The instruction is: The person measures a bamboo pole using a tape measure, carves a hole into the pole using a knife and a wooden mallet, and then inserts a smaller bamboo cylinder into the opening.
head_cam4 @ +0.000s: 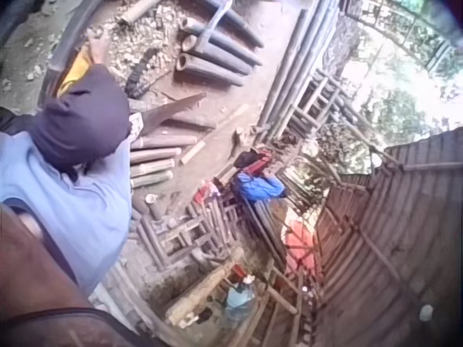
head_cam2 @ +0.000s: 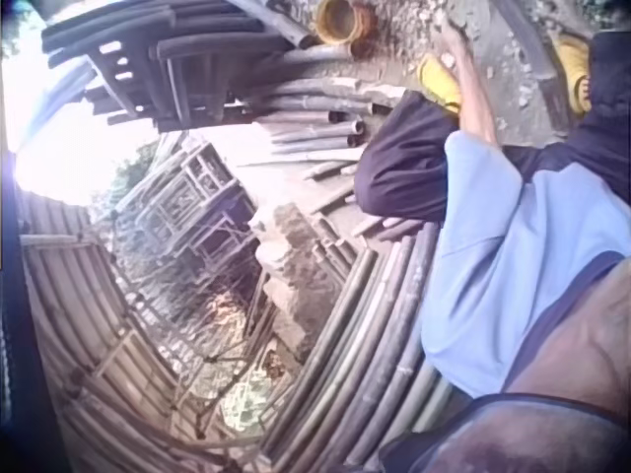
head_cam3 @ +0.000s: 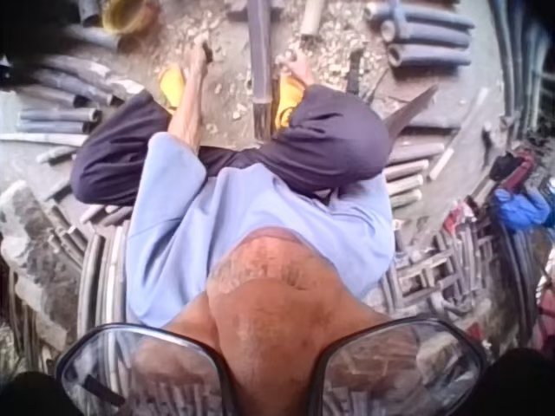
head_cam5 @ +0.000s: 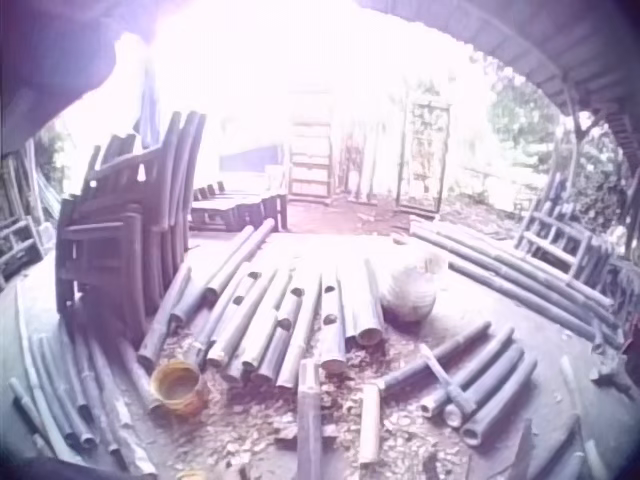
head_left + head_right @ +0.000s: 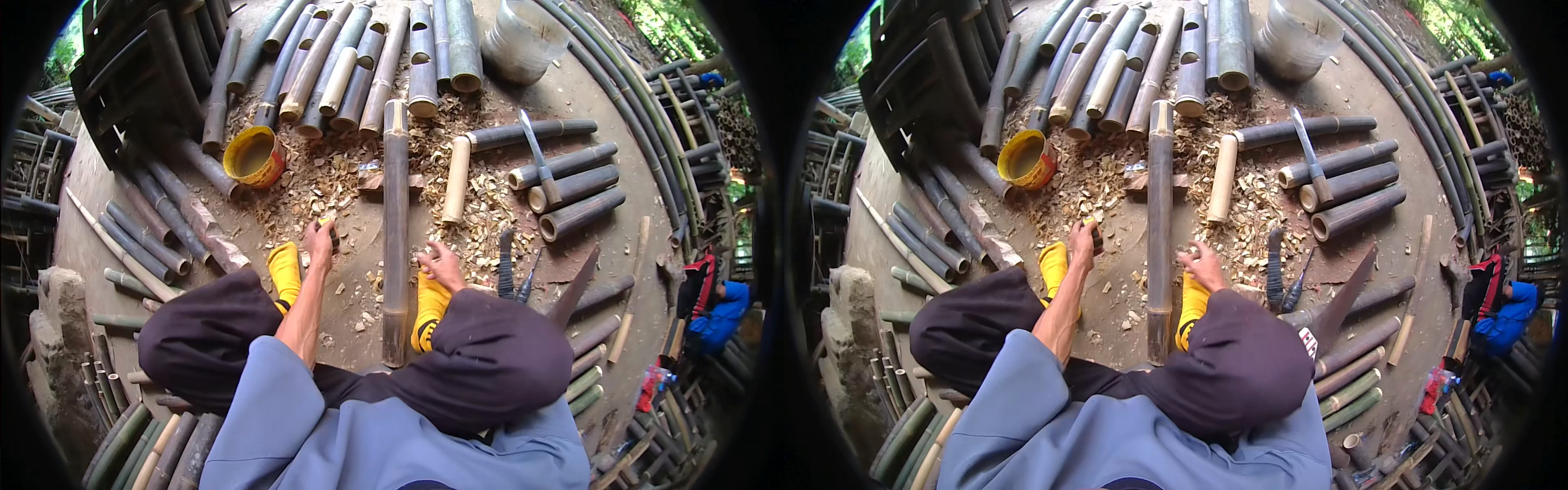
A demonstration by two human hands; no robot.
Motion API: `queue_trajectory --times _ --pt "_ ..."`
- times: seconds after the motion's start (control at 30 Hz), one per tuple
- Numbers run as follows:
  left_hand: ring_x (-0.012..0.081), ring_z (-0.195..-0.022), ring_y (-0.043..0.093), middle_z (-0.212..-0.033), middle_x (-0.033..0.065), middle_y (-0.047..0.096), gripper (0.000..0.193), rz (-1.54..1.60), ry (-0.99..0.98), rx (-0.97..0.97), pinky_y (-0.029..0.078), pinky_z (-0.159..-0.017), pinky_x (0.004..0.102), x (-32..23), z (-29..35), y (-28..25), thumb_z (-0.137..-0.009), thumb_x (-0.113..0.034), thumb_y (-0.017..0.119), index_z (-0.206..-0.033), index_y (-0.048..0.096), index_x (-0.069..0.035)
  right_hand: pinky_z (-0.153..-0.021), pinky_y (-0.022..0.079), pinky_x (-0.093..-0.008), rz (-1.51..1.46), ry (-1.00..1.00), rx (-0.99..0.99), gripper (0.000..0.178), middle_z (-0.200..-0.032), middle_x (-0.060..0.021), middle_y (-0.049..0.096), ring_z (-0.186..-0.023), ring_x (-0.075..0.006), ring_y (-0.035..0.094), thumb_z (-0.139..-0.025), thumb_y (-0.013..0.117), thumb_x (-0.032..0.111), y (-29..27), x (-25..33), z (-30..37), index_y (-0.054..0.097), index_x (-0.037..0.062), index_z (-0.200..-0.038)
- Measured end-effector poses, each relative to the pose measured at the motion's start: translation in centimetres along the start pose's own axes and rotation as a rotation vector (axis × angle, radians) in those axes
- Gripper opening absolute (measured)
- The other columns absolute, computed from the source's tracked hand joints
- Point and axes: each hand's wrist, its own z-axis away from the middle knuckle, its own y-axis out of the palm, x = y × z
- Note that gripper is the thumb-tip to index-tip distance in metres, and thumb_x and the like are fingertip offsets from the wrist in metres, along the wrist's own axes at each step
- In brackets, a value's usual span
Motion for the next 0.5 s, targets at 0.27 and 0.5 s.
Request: queue_trajectory --times 0.27,0.5 --pt "0.0122 -0.058 0.052 -0.075 0.0033 0.057 0.039 -0.12 0.265 0.72 0.044 -0.05 0.0267 -5.5 13.2 2.3 -0.072 -0.026 0.074 -0.102 0.061 -0.003 -0.066 0.057 -0.0314 -0.516 -0.079 0.239 0.053 -0.104 -0.0157 0.058 -0.08 -0.0192 0.063 -0.086 0.063 0.011 0.1 5.1 8.7 0.04 0.0038 -0.133" --pt "0.0311 -0.098 0.047 -0.109 0.0134 0.055 0.074 -0.464 0.789 0.771 0.04 -0.09 0.0386 -3.1 19.7 2.2 -0.061 -0.032 0.075 -0.127 0.05 -0.01 -0.069 0.059 -0.0342 -0.396 -0.146 0.114 0.038 -0.098 -0.0188 0.06 -0.08 -0.0233 0.065 -0.085 0.063 0.007 -0.8 2.9 15.2 0.048 -0.0075 -0.116"
